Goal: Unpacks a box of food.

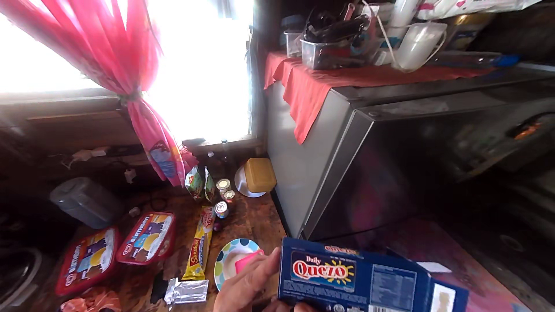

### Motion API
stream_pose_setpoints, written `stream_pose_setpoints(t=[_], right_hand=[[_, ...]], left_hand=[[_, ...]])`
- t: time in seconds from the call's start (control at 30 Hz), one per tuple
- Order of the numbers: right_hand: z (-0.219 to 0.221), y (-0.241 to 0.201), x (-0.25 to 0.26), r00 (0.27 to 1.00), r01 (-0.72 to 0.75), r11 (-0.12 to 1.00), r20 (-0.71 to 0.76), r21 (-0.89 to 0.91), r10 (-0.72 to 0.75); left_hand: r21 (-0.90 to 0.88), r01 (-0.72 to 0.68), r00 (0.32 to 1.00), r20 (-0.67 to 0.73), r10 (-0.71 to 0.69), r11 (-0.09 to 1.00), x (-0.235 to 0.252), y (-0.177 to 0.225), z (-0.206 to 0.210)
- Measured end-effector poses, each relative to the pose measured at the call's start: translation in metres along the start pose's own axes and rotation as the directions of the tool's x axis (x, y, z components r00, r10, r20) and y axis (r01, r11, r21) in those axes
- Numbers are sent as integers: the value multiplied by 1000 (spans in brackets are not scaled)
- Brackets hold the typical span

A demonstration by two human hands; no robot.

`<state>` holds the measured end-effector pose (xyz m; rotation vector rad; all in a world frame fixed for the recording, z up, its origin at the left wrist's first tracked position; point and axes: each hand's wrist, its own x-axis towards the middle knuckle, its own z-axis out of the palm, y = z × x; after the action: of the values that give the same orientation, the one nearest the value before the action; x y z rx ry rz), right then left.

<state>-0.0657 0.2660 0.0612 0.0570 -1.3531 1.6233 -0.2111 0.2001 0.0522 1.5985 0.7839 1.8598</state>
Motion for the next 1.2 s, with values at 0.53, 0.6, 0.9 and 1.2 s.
stream_pose_setpoints(t=[0.53,0.6,0.9,1.2], right_hand=[[2,-1,2,1000,8,999,1,-50,-8],[2,0,2,1000,-1,999,2,-41,1],[2,-1,2,1000,12,999,9,-44,-11],[1,-2,-2,1000,13,999,2,-42,-13]], left_hand=[[-13,4,1000,-3,-4,1000,0,0,-2],[-16,7,1000,-2,-7,1000,0,0,-2],[-22,14,1000,-8,-14,1000,-2,0,-1],[-25,23,1000,-8,-23,999,-4,1,3]])
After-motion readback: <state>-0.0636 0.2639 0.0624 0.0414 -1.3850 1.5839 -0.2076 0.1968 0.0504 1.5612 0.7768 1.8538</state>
